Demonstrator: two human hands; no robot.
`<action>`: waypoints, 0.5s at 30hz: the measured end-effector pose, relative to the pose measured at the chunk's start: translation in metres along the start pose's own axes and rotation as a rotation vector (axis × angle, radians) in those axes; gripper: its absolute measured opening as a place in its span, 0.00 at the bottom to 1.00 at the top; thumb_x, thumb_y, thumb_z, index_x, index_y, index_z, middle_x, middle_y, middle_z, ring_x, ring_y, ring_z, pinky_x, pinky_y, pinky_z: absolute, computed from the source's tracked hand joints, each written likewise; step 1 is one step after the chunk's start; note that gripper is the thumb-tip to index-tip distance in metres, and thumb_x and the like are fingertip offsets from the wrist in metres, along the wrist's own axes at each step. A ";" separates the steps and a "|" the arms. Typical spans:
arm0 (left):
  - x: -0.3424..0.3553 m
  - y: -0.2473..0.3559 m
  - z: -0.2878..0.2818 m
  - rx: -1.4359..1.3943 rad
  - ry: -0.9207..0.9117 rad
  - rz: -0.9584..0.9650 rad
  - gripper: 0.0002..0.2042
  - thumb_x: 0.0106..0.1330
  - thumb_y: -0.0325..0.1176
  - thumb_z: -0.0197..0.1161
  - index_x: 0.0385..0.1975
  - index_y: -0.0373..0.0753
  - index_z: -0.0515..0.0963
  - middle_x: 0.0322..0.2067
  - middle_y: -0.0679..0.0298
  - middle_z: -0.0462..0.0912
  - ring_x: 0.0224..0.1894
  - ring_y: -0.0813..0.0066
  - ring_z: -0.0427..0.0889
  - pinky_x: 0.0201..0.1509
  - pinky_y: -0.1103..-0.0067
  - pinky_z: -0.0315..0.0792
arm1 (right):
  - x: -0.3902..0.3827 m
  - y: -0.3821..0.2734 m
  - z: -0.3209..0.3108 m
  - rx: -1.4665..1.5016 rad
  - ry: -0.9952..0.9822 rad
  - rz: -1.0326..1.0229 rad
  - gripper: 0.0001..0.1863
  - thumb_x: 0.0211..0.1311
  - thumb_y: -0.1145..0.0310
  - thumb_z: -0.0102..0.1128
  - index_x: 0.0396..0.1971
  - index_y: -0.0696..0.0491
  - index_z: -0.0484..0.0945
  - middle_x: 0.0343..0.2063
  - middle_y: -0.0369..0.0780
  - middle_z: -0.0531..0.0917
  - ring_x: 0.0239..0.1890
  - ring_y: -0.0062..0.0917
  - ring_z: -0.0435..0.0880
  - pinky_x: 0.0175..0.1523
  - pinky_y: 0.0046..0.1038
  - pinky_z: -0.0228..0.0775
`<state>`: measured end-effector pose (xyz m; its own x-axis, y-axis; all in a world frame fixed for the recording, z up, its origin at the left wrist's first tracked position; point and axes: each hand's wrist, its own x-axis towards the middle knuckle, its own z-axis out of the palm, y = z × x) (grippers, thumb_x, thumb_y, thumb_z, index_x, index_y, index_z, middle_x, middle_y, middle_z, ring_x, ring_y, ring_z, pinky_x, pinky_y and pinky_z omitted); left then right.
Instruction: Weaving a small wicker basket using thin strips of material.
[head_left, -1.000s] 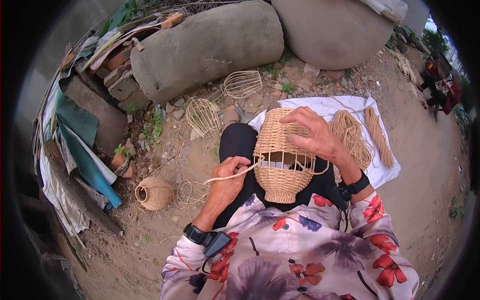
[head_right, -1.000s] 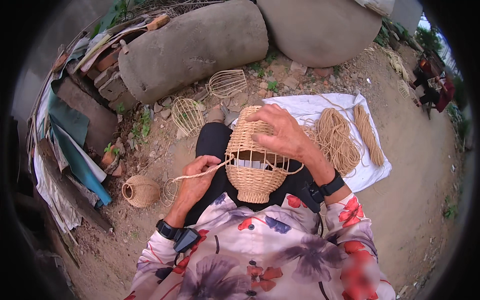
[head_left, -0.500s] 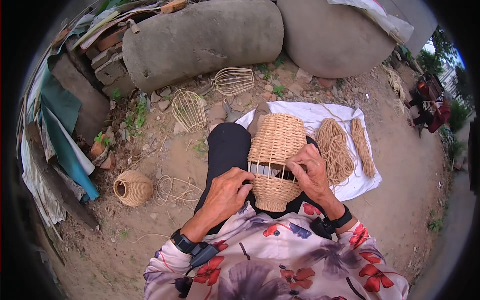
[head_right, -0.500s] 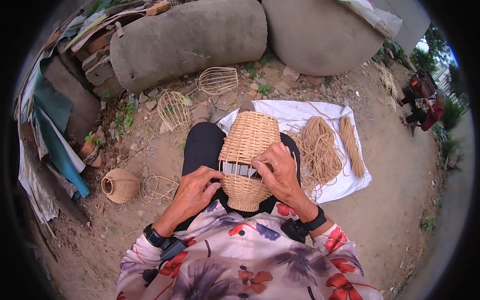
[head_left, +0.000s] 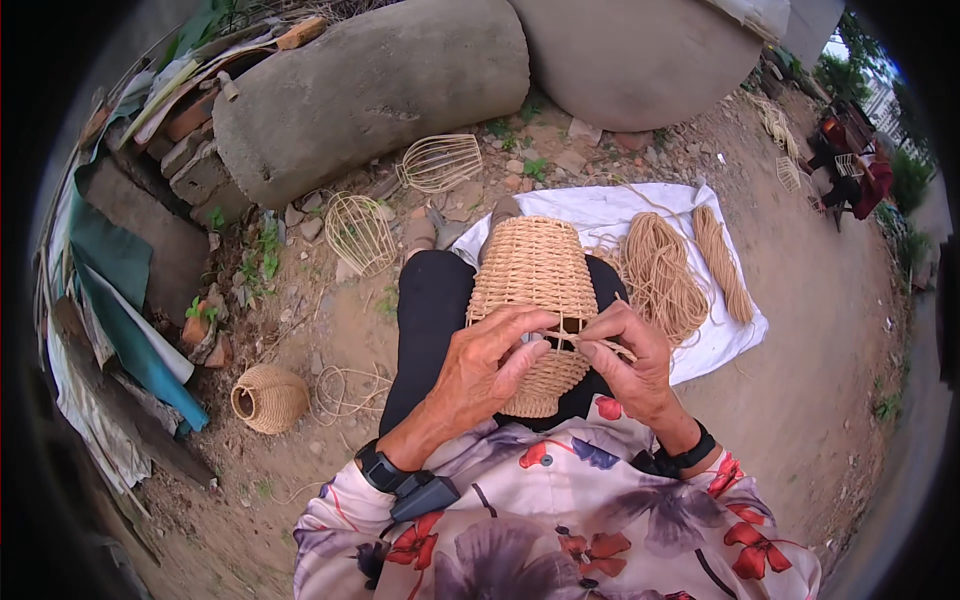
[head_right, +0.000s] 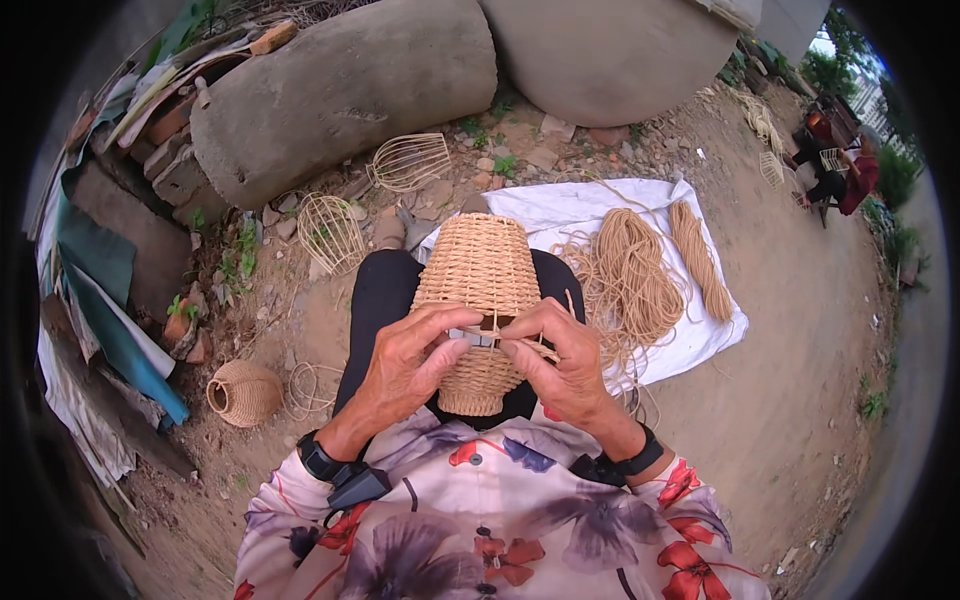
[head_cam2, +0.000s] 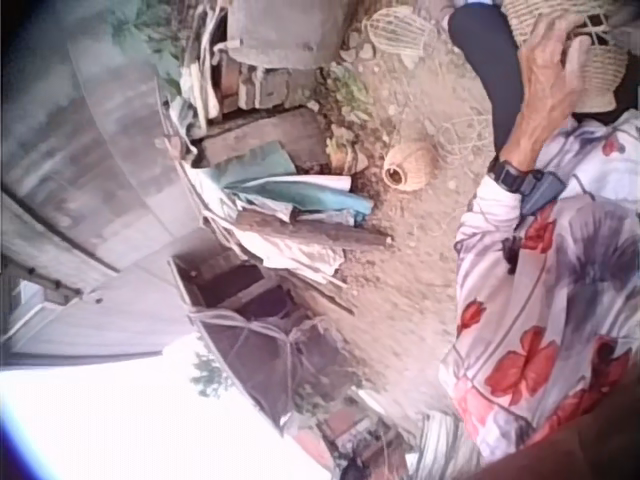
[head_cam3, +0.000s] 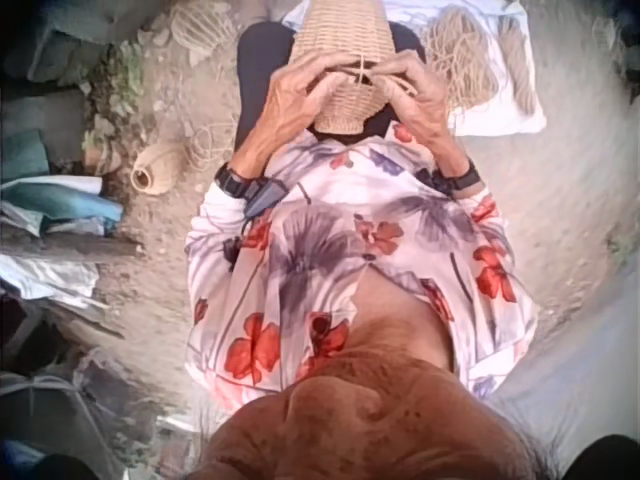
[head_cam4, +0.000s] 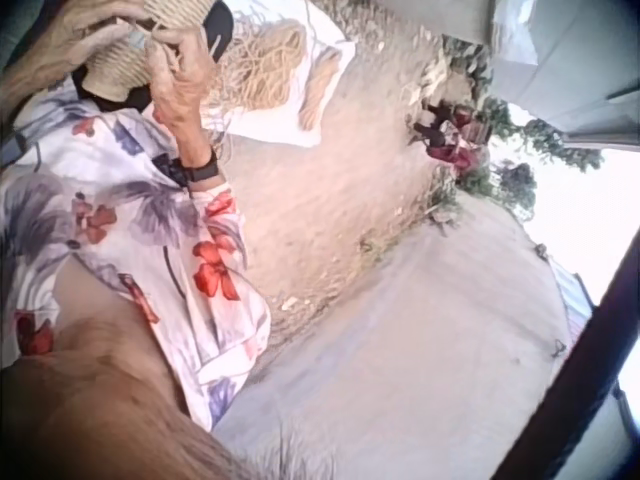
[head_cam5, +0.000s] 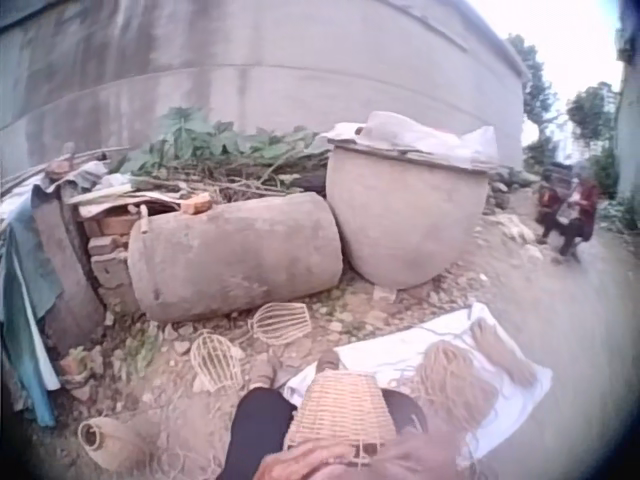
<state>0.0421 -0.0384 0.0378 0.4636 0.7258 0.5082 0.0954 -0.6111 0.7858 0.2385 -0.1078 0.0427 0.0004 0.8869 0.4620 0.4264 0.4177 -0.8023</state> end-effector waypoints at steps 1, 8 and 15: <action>-0.001 0.002 0.000 -0.056 -0.091 -0.054 0.07 0.61 0.23 0.63 0.38 0.33 0.80 0.32 0.61 0.80 0.29 0.75 0.80 0.32 0.82 0.73 | 0.001 -0.004 0.001 0.031 -0.029 -0.009 0.06 0.55 0.77 0.64 0.33 0.57 0.77 0.29 0.40 0.79 0.33 0.26 0.79 0.39 0.26 0.69; -0.011 0.006 -0.029 0.222 0.021 -0.240 0.03 0.60 0.25 0.63 0.29 0.32 0.78 0.25 0.66 0.78 0.23 0.83 0.74 0.26 0.84 0.68 | -0.009 0.012 -0.006 0.342 0.055 0.194 0.12 0.59 0.75 0.62 0.43 0.57 0.76 0.33 0.36 0.80 0.36 0.19 0.78 0.43 0.22 0.71; -0.019 0.001 -0.024 0.407 0.160 -0.240 0.02 0.54 0.21 0.61 0.23 0.32 0.74 0.20 0.61 0.77 0.17 0.78 0.76 0.22 0.81 0.70 | -0.019 0.030 -0.005 0.261 0.036 0.263 0.07 0.61 0.74 0.59 0.39 0.58 0.77 0.33 0.34 0.79 0.32 0.13 0.76 0.38 0.18 0.69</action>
<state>0.0128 -0.0451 0.0377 0.2481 0.8811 0.4026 0.5334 -0.4712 0.7025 0.2558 -0.1132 0.0120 0.1131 0.9651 0.2361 0.1623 0.2165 -0.9627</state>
